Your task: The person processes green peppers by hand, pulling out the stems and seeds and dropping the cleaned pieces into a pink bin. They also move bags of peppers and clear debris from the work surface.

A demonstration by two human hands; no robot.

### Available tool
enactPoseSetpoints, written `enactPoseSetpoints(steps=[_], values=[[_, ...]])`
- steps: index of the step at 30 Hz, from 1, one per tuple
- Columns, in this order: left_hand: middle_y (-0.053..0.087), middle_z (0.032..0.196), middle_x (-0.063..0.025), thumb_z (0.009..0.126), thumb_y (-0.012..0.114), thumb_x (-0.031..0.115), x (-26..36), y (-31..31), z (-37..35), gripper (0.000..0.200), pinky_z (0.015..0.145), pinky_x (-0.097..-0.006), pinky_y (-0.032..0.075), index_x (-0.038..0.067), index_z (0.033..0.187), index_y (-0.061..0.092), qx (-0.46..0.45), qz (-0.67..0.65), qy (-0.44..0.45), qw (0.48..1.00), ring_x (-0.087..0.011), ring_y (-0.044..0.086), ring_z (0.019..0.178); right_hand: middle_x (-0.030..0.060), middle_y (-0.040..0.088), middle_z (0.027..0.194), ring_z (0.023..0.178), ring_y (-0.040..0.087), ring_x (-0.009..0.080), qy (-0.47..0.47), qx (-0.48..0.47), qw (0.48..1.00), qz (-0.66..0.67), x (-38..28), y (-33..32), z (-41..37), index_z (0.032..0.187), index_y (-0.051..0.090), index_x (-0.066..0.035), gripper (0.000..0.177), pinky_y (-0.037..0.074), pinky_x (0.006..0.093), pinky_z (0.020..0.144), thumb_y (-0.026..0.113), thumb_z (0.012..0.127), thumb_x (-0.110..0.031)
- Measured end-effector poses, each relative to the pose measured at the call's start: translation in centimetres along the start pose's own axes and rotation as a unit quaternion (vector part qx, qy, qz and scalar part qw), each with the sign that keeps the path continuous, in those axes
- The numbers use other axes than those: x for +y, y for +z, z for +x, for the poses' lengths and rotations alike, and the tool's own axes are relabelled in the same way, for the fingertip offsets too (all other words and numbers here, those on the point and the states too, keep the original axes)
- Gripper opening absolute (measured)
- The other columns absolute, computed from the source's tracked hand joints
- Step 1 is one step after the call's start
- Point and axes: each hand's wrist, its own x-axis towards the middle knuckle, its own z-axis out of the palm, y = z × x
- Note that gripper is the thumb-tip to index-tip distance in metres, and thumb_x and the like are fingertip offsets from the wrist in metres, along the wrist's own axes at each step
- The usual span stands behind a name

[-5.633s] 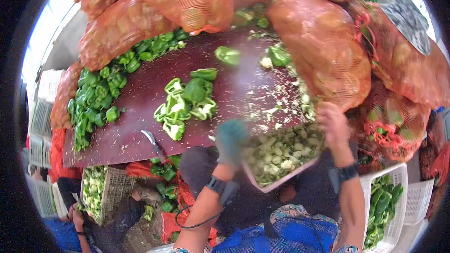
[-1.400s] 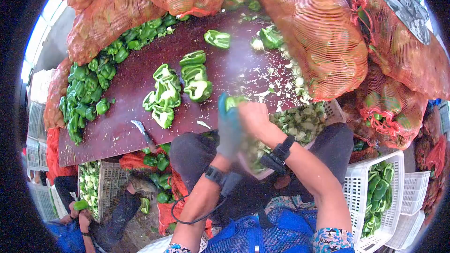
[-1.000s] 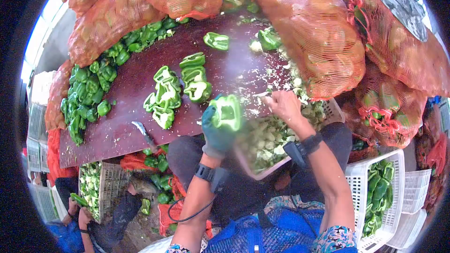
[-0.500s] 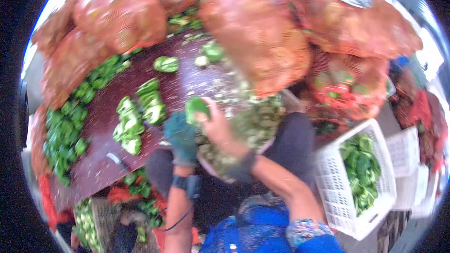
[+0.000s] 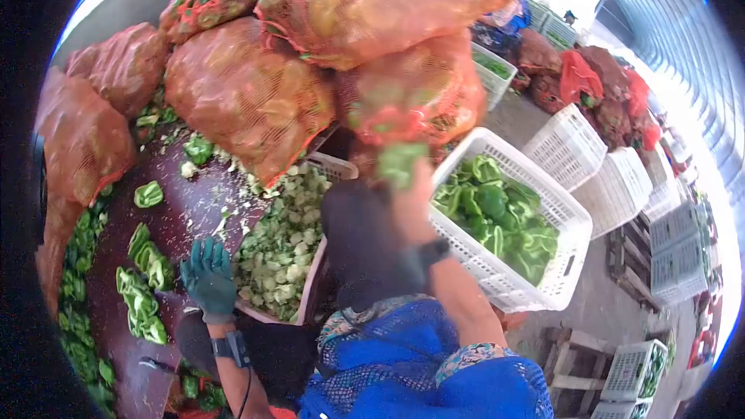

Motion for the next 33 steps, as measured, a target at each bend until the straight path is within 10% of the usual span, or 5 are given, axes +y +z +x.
enactPoseSetpoints(steps=[6,9,17,21,33], values=[[0.055,0.133,-0.0159,0.099,0.044,0.050,1.0,0.1,-0.5,0.055,0.107,-0.0437,0.040,0.010,0.135,0.050,-0.021,0.014,-0.020,0.999,-0.0287,0.055,0.116,0.0173,0.058,0.112,0.100,0.059,0.0258,0.549,0.318,0.495,0.594,12.8,-6.0,-2.8,0.129,0.050,-0.003,0.048,0.055,0.0385,0.084,0.055,0.095,-0.036],[0.062,0.120,-0.0132,0.099,0.046,0.037,0.6,-2.9,-0.4,0.039,0.099,-0.0421,0.048,0.010,0.124,0.057,-0.015,0.162,0.103,0.981,-0.0253,0.060,0.110,0.0069,0.063,0.091,0.069,0.059,0.0167,0.494,0.029,0.682,0.539,3.2,0.7,1.2,0.113,0.058,-0.007,0.022,0.048,0.0298,0.058,0.055,0.096,-0.021],[0.061,0.087,-0.0050,0.096,0.046,0.025,2.2,-9.7,-1.8,0.020,0.078,-0.0377,0.048,0.012,0.091,0.060,0.207,-0.047,0.169,0.962,-0.0212,0.057,0.080,0.0070,0.066,0.093,0.078,0.063,0.0129,0.093,-0.625,0.681,0.370,-27.1,20.0,-3.7,0.122,0.057,-0.007,0.037,0.052,0.0259,0.069,0.063,0.086,-0.013],[0.056,0.108,-0.0063,0.100,0.049,0.032,0.7,-17.8,-1.5,0.030,0.081,-0.0357,0.048,0.011,0.121,0.048,0.255,0.075,0.311,0.913,-0.0209,0.056,0.092,0.0201,0.053,0.132,0.121,0.052,0.0353,-0.296,-0.499,0.775,0.250,-35.8,26.2,-12.9,0.130,0.055,-0.015,0.060,0.044,0.0430,0.102,0.075,0.073,-0.021],[0.053,0.116,-0.0052,0.102,0.041,0.023,5.5,-10.8,-0.8,0.029,0.088,-0.0328,0.050,0.010,0.127,0.044,0.200,0.181,0.320,0.908,-0.0167,0.056,0.105,0.0189,0.055,0.103,0.099,0.055,0.0367,-0.252,-0.602,0.724,0.221,-35.4,26.4,-14.9,0.120,0.056,-0.010,0.058,0.048,0.0444,0.086,0.072,0.069,-0.034]])
